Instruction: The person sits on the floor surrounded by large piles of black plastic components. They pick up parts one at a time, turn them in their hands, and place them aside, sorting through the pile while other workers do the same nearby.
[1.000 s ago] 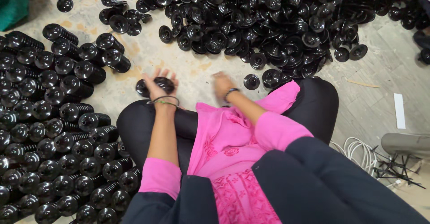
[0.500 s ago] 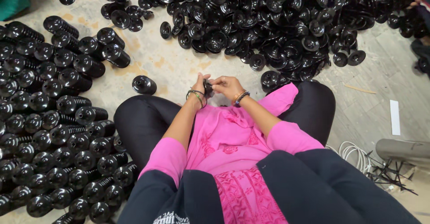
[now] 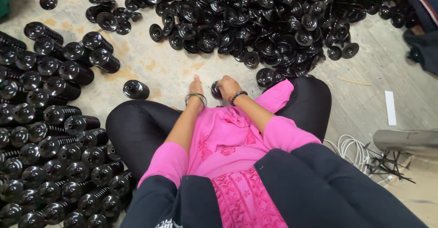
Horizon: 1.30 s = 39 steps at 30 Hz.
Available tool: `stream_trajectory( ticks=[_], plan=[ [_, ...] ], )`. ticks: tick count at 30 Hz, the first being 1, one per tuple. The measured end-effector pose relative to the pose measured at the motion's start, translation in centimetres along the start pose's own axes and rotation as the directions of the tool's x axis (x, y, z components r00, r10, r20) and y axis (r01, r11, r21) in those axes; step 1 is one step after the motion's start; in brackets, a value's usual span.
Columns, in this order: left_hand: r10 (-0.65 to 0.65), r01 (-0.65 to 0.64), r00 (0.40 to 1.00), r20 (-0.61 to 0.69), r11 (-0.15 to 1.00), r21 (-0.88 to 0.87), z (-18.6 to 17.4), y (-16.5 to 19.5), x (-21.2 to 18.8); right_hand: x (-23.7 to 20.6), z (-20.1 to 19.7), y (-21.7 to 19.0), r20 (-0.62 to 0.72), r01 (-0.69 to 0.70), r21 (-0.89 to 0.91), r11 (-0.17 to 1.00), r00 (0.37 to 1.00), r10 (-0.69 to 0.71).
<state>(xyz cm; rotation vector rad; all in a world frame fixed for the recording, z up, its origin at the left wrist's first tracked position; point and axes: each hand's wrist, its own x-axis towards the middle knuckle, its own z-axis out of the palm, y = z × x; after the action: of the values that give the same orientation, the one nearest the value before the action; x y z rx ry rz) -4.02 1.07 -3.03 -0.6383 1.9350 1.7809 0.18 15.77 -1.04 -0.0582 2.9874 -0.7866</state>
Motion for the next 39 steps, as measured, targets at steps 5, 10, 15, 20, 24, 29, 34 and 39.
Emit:
stream_trajectory(
  ticks=[5,10,15,20,24,29,34,39],
  plan=[
    [0.074,-0.068,0.994,-0.083,0.995,0.075,-1.1,0.1,-0.2,0.4,-3.2,3.5,-0.006,0.085,0.137,0.987,0.996,-0.085],
    [0.142,-0.144,0.99,0.027,0.965,0.219,-0.6,-0.7,-0.2,0.5,-7.0,7.2,-0.066,-0.263,-0.471,0.842,0.962,0.263],
    [0.032,-0.05,0.992,0.122,0.988,0.145,-0.3,-0.6,-0.1,0.2,-7.7,8.0,-0.023,-0.366,-0.333,0.869,0.924,0.381],
    [-0.196,0.266,0.903,0.382,0.954,-0.14,-0.4,-0.4,-1.3,-0.1,-5.2,5.6,-0.159,-0.009,0.308,0.951,0.985,0.061],
    [-0.261,0.358,0.844,0.469,0.925,-0.13,-0.3,-0.1,-2.1,-0.9,-3.3,2.9,0.022,0.066,0.566,0.822,0.995,-0.095],
    [-0.208,0.321,0.913,0.352,0.898,-0.301,-1.1,0.1,-1.4,0.1,-4.5,5.2,-0.26,0.042,0.128,0.991,0.966,-0.007],
    [-0.186,0.298,0.919,0.346,0.904,-0.305,-0.8,-0.3,-0.6,1.3,-6.6,6.7,-0.466,-0.117,0.027,0.993,0.877,0.116],
    [-0.175,0.29,0.925,0.339,0.9,-0.326,-1.0,-0.6,-0.2,2.3,-7.0,7.0,-0.25,-0.209,-0.135,0.968,0.953,0.171]
  ],
)
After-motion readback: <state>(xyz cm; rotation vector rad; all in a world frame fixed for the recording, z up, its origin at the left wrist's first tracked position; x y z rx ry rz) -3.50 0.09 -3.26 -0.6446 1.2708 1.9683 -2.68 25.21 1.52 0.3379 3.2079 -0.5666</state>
